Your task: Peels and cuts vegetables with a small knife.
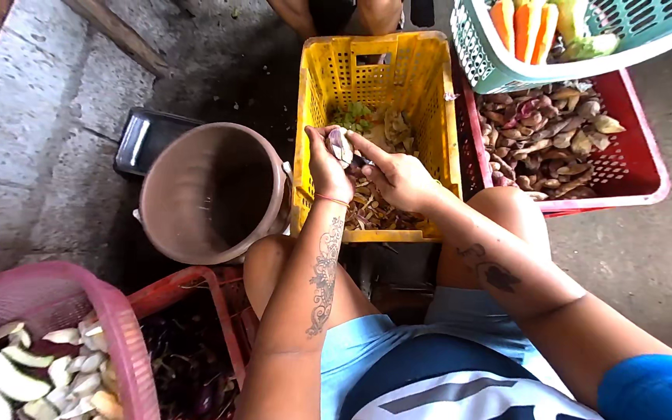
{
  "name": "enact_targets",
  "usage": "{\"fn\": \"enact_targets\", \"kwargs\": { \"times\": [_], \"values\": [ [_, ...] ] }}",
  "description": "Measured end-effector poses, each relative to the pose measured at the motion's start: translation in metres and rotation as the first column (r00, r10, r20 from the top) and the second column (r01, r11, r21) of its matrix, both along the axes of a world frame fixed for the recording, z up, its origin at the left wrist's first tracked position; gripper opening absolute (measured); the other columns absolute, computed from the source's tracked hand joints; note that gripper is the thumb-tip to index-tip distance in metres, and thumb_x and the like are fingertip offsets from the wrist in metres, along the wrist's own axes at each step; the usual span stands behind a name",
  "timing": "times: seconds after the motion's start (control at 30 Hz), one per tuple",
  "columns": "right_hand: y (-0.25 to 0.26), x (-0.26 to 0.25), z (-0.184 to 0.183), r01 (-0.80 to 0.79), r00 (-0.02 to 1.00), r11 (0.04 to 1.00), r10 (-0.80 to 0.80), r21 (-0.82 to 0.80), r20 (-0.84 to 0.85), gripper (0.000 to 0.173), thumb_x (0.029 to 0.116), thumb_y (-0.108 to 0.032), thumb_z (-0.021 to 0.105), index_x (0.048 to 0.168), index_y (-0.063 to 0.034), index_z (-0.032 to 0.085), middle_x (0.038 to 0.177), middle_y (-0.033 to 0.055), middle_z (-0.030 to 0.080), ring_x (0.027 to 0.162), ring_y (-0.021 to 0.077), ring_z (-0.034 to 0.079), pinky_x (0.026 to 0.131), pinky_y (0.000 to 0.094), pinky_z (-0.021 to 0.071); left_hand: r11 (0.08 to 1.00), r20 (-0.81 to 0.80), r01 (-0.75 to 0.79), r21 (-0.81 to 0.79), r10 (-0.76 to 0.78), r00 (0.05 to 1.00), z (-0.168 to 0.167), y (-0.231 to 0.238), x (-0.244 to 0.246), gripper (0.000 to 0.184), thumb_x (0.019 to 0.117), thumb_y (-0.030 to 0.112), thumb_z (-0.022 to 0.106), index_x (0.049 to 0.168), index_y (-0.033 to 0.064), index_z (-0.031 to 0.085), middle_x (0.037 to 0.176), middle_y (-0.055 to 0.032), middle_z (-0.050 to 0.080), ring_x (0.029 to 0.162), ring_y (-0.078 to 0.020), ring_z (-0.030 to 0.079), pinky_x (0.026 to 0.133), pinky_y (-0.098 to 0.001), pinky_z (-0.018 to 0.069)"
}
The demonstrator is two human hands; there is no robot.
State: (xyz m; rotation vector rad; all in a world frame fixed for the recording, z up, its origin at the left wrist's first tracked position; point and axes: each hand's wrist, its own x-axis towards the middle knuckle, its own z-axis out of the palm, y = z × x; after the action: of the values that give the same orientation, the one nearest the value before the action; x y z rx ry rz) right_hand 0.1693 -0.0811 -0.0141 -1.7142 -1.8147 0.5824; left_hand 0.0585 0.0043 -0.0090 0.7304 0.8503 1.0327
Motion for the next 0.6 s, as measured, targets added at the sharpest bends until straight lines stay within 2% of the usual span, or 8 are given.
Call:
{"fn": "enact_targets", "kwargs": {
  "times": [0.03, 0.13, 0.3, 0.37, 0.4, 0.47, 0.53, 0.6],
  "values": [
    [0.0, 0.0, -0.002, 0.006, 1.0, 0.999, -0.007, 0.035, 0.011, 0.054, 0.1094, -0.026, 0.043, 0.162, -0.0203, 0.034, 0.099, 0.0161, 0.074, 0.086, 0.0375, 0.071, 0.076, 0.0597, 0.0547, 1.0, -0.006, 0.004, 0.003, -0.003, 1.0, 0.0, 0.0, 0.0, 0.057, 0.1109, 0.051, 0.01, 0.096, 0.0182, 0.055, 0.072, 0.0036, 0.058, 0.062, -0.0067, 0.058, 0.054, -0.0228, 0.049],
    [0.002, 0.003, -0.002, 0.016, 1.0, 0.996, -0.016, 0.087, 0.002, 0.048, 0.11, -0.023, 0.041, 0.158, -0.0201, 0.043, 0.111, 0.0148, 0.074, 0.093, 0.0361, 0.072, 0.08, 0.0592, 0.0553, 1.0, 0.007, 0.017, -0.01, -0.017, 1.0, 0.001, -0.003, 0.002, 0.057, 0.1107, 0.051, 0.01, 0.093, 0.0181, 0.054, 0.067, 0.0036, 0.055, 0.05, -0.0058, 0.049, 0.044, -0.0202, 0.0418],
    [0.003, 0.005, -0.005, 0.027, 0.999, 0.986, -0.02, 0.166, -0.041, 0.042, 0.1095, -0.02, 0.042, 0.15, -0.0156, 0.053, 0.106, 0.0114, 0.075, 0.089, 0.0324, 0.072, 0.075, 0.0566, 0.0556, 0.992, 0.006, 0.071, 0.1, -0.072, 0.997, -0.005, -0.001, 0.0, 0.058, 0.1109, 0.048, 0.007, 0.095, 0.018, 0.053, 0.066, 0.0049, 0.054, 0.049, -0.0042, 0.047, 0.044, -0.0185, 0.041],
    [0.004, 0.007, -0.004, 0.033, 0.996, 0.983, -0.018, 0.179, -0.082, 0.04, 0.1092, -0.019, 0.043, 0.147, -0.0136, 0.054, 0.098, 0.0103, 0.074, 0.083, 0.0304, 0.072, 0.073, 0.0548, 0.0557, 0.982, 0.022, 0.087, 0.168, -0.092, 0.996, -0.009, -0.001, 0.001, 0.057, 0.1112, 0.046, 0.007, 0.095, 0.0179, 0.053, 0.065, 0.0052, 0.053, 0.048, -0.0041, 0.048, 0.044, -0.0182, 0.0412],
    [0.005, 0.009, -0.003, 0.029, 0.993, 0.989, -0.011, 0.147, -0.12, 0.04, 0.1093, -0.02, 0.044, 0.147, -0.0139, 0.052, 0.093, 0.0105, 0.073, 0.079, 0.0295, 0.07, 0.071, 0.0543, 0.0551, 0.978, 0.035, 0.088, 0.19, -0.096, 0.995, -0.009, -0.001, 0.001, 0.057, 0.1114, 0.045, 0.007, 0.095, 0.0177, 0.053, 0.064, 0.0051, 0.054, 0.048, -0.0043, 0.049, 0.044, -0.0184, 0.0419],
    [0.005, 0.014, 0.001, -0.003, 0.979, 1.0, 0.009, 0.03, -0.201, 0.046, 0.1104, -0.025, 0.044, 0.156, -0.017, 0.039, 0.088, 0.0113, 0.068, 0.074, 0.028, 0.066, 0.071, 0.0531, 0.0545, 0.961, 0.041, 0.117, 0.249, -0.132, 0.99, -0.011, 0.0, 0.0, 0.056, 0.1112, 0.043, 0.005, 0.099, 0.0172, 0.054, 0.07, 0.0037, 0.061, 0.057, -0.0054, 0.058, 0.05, -0.02, 0.0483],
    [0.005, 0.019, 0.003, -0.034, 0.962, 0.999, 0.022, -0.039, -0.272, 0.056, 0.1106, -0.028, 0.043, 0.163, -0.0195, 0.026, 0.095, 0.0137, 0.068, 0.078, 0.0278, 0.066, 0.074, 0.0526, 0.0556, 0.94, 0.038, 0.141, 0.311, -0.161, 0.986, -0.013, 0.002, -0.001, 0.057, 0.111, 0.043, 0.005, 0.101, 0.0171, 0.055, 0.075, 0.0035, 0.064, 0.066, -0.0058, 0.063, 0.058, -0.0217, 0.0533],
    [0.002, 0.02, 0.006, -0.057, 0.954, 0.997, 0.037, -0.059, -0.299, 0.057, 0.1108, -0.028, 0.042, 0.164, -0.0203, 0.024, 0.104, 0.0161, 0.069, 0.086, 0.0293, 0.068, 0.081, 0.0541, 0.0548, 0.907, 0.013, 0.153, 0.393, -0.172, 0.985, -0.017, 0.004, -0.002, 0.055, 0.1113, 0.04, 0.007, 0.101, 0.0181, 0.056, 0.08, 0.0053, 0.063, 0.073, -0.0043, 0.063, 0.066, -0.0214, 0.0543]
  ]
}}
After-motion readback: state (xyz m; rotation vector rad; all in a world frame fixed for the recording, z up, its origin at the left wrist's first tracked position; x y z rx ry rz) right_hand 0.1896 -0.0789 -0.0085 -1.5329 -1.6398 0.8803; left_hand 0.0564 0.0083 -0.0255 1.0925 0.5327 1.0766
